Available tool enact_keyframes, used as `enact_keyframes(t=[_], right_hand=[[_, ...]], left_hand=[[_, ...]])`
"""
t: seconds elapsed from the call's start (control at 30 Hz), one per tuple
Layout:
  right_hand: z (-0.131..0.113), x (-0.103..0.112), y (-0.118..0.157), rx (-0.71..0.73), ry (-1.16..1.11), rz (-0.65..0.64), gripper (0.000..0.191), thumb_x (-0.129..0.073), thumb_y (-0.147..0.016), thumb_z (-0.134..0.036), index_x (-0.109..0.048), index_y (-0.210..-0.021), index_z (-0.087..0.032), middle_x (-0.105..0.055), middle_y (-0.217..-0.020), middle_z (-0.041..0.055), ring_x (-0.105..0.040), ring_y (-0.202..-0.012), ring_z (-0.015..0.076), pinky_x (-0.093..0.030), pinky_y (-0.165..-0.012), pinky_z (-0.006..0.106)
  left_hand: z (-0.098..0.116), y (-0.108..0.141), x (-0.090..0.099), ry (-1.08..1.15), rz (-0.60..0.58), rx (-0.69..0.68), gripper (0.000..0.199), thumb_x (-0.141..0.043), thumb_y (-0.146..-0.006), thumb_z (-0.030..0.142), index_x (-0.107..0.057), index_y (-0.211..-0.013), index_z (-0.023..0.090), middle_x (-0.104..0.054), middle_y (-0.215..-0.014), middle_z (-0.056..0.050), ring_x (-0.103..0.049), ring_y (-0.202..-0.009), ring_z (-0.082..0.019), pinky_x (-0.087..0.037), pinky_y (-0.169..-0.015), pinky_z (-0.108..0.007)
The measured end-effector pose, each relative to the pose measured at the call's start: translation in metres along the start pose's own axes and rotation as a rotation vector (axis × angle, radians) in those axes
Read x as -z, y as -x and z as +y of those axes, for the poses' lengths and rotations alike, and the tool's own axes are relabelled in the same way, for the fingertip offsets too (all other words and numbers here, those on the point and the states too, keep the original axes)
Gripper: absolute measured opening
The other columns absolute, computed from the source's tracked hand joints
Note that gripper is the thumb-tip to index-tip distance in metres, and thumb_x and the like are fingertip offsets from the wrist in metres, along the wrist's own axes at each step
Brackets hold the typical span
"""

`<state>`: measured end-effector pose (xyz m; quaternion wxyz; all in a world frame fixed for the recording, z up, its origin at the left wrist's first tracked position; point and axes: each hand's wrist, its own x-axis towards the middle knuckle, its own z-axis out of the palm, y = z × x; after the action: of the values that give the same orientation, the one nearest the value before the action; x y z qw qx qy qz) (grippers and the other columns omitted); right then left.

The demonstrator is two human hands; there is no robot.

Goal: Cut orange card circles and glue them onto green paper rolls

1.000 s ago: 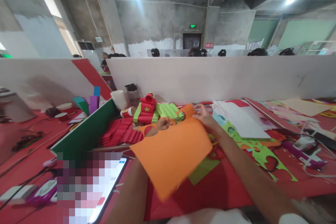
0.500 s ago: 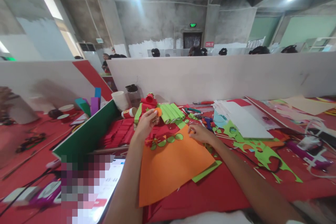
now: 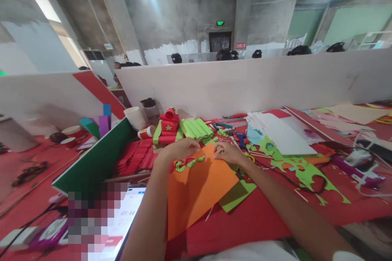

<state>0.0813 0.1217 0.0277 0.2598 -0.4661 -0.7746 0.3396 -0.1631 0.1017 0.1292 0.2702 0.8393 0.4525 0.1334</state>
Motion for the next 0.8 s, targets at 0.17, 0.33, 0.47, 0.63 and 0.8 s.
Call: enact_keyframes(t=[0.17,0.33,0.47,0.63,0.8], right_hand=[[-0.012,-0.010,0.004,-0.057,0.124,0.066,0.022,-0.074,-0.071,-0.023,-0.059,-0.086,-0.018,-0.060,-0.071,-0.0025,-0.055,-0.062,0.0120,-0.031,-0.056,0.021],[-0.021,-0.009,0.008,-0.085,0.226,0.036,0.021,-0.076,-0.072,-0.025,-0.059,-0.084,-0.018,-0.058,-0.063,-0.0040,-0.052,-0.061,0.0124,-0.029,-0.056,0.022],[-0.023,-0.005,0.012,-0.084,0.282,-0.010,0.022,-0.077,-0.072,-0.029,-0.059,-0.081,-0.019,-0.057,-0.063,-0.0034,-0.051,-0.061,0.0126,-0.027,-0.057,0.023],[-0.024,-0.004,0.016,-0.120,0.318,-0.038,0.026,-0.078,-0.072,-0.033,-0.057,-0.074,-0.020,-0.056,-0.061,-0.0030,-0.050,-0.058,0.0129,-0.024,-0.055,0.024],[-0.023,-0.006,0.016,-0.149,0.341,-0.027,0.028,-0.079,-0.070,-0.032,-0.054,-0.076,-0.020,-0.056,-0.063,-0.0028,-0.049,-0.057,0.0130,-0.022,-0.054,0.024]], left_hand=[[0.013,-0.005,0.003,-0.316,-0.153,0.203,0.016,-0.055,-0.076,0.022,-0.069,-0.083,0.020,-0.068,-0.077,-0.001,-0.058,-0.063,-0.015,-0.036,-0.056,-0.023],[0.052,0.001,0.017,-0.543,-0.122,0.211,0.018,-0.055,-0.072,0.014,-0.067,-0.083,0.021,-0.067,-0.073,-0.001,-0.056,-0.061,-0.015,-0.034,-0.055,-0.024],[0.074,-0.008,0.022,-0.565,-0.192,0.151,0.011,-0.058,-0.071,0.016,-0.067,-0.077,0.021,-0.067,-0.071,-0.001,-0.057,-0.061,-0.015,-0.033,-0.056,-0.025],[0.052,-0.041,0.001,-0.313,-0.265,0.052,0.009,-0.058,-0.071,0.016,-0.067,-0.070,0.020,-0.067,-0.065,-0.001,-0.057,-0.059,-0.015,-0.036,-0.056,-0.024],[-0.001,-0.058,-0.039,-0.017,-0.257,0.051,0.010,-0.057,-0.070,0.013,-0.065,-0.071,0.018,-0.064,-0.060,0.000,-0.058,-0.057,-0.015,-0.038,-0.055,-0.023]])
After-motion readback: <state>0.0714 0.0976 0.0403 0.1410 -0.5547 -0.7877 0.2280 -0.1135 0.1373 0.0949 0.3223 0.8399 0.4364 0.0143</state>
